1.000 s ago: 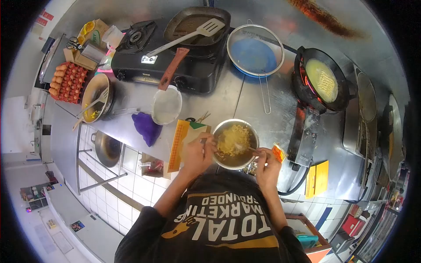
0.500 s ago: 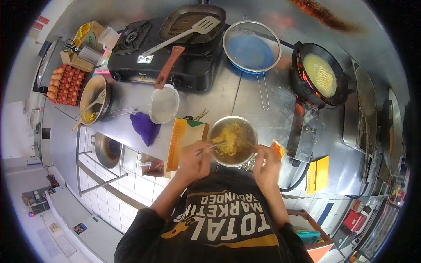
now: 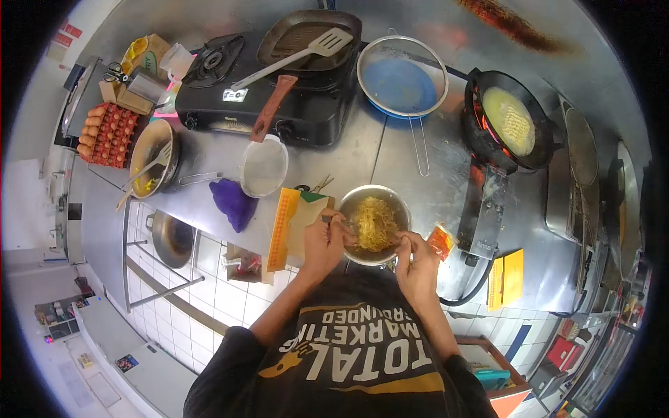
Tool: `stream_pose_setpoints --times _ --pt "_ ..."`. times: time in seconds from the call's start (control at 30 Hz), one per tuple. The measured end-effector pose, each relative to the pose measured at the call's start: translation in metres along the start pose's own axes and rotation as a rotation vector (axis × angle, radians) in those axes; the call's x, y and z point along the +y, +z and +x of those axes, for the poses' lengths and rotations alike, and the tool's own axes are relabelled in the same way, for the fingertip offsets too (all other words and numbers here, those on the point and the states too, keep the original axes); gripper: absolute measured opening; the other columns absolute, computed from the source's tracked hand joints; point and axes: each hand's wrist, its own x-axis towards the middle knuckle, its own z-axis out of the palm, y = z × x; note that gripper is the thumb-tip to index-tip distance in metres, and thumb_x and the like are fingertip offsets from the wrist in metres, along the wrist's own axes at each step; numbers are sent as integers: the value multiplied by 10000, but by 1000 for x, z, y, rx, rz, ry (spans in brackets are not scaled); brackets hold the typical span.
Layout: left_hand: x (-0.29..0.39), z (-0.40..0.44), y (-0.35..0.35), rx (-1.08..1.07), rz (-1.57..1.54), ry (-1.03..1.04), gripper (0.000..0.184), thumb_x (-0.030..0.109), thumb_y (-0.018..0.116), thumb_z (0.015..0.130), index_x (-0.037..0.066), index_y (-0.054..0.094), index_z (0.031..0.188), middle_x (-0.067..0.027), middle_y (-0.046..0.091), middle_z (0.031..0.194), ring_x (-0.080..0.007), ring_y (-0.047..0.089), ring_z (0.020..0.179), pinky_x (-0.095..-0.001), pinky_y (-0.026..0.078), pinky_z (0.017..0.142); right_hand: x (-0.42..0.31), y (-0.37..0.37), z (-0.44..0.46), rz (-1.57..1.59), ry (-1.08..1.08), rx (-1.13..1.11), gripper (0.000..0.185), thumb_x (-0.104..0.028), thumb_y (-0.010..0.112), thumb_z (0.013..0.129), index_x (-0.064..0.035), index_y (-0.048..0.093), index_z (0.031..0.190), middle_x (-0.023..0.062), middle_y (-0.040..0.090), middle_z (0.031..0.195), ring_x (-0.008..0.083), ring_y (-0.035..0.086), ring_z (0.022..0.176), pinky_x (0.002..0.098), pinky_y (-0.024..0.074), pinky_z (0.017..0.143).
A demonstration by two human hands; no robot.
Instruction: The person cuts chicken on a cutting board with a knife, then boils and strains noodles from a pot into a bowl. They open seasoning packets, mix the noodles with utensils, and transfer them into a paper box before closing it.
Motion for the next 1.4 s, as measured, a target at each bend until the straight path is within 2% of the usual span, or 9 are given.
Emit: stream_pose_setpoints --times 0.17,0.27,0.5,0.57,0.8,0.87,0.97,1.3,1.4 --pt "33 -12 -18 81 538 392 86 51 526 983 -6 588 1002 -108 658 681 -173 682 584 -289 535 577 9 -2 -4 -107 -186 99 162 -59 528 990 36 650 1037 187 733 858 274 727 752 364 560 693" --pt "-2 -2 -8 -32 273 431 77 54 546 973 3 592 1007 -119 649 698 -189 672 572 -307 534 558 20 10 -1 -206 -145 36 141 -54 549 968 33 650 1013 205 716 832 336 712 734 413 555 672" --pt "14 -2 -17 59 677 460 86 53 539 977 -4 585 1021 -115 668 715 -208 711 619 -329 541 537 21 1 4 -421 -8 79 154 -63 534 972 23 662 979 216 693 787 377 687 679 448 544 640" --pt "-5 2 -4 3 348 197 85 43 526 977 -15 581 1007 -111 676 706 -227 721 626 -325 548 547 36 12 6 -102 3 32 173 -77 523 991 26 662 1003 200 706 786 324 706 666 407 553 636" --pt "12 5 -5 19 202 157 89 30 521 969 -26 590 964 -104 633 638 -236 693 575 -330 536 535 12 4 -10 -111 -191 31 106 -41 590 922 5 657 991 197 682 841 368 673 749 433 540 670" --pt "43 -3 -20 37 738 521 68 34 543 955 -10 592 969 -128 628 656 -262 658 545 -355 516 523 4 2 -12 -73 -241 13 85 -32 604 910 -9 649 979 192 667 819 371 666 745 441 540 666" --pt "60 -13 -19 106 650 566 45 37 565 938 18 595 965 -147 616 671 -292 619 534 -386 493 519 2 14 -10 -73 -269 7 105 -34 621 896 -15 649 995 199 659 813 381 661 738 457 540 666" --pt "27 1 -15 -24 847 340 101 76 508 993 7 582 996 -125 680 746 -232 708 657 -356 557 609 35 14 1 -234 -43 83 165 -70 527 991 34 654 1010 211 702 838 342 711 743 411 557 668" --pt "-5 9 1 50 222 88 102 75 531 1002 -21 565 999 -130 664 698 -193 691 604 -323 552 561 31 20 -5 -68 15 19 164 -82 530 989 22 653 1021 211 704 859 336 702 743 422 552 684"
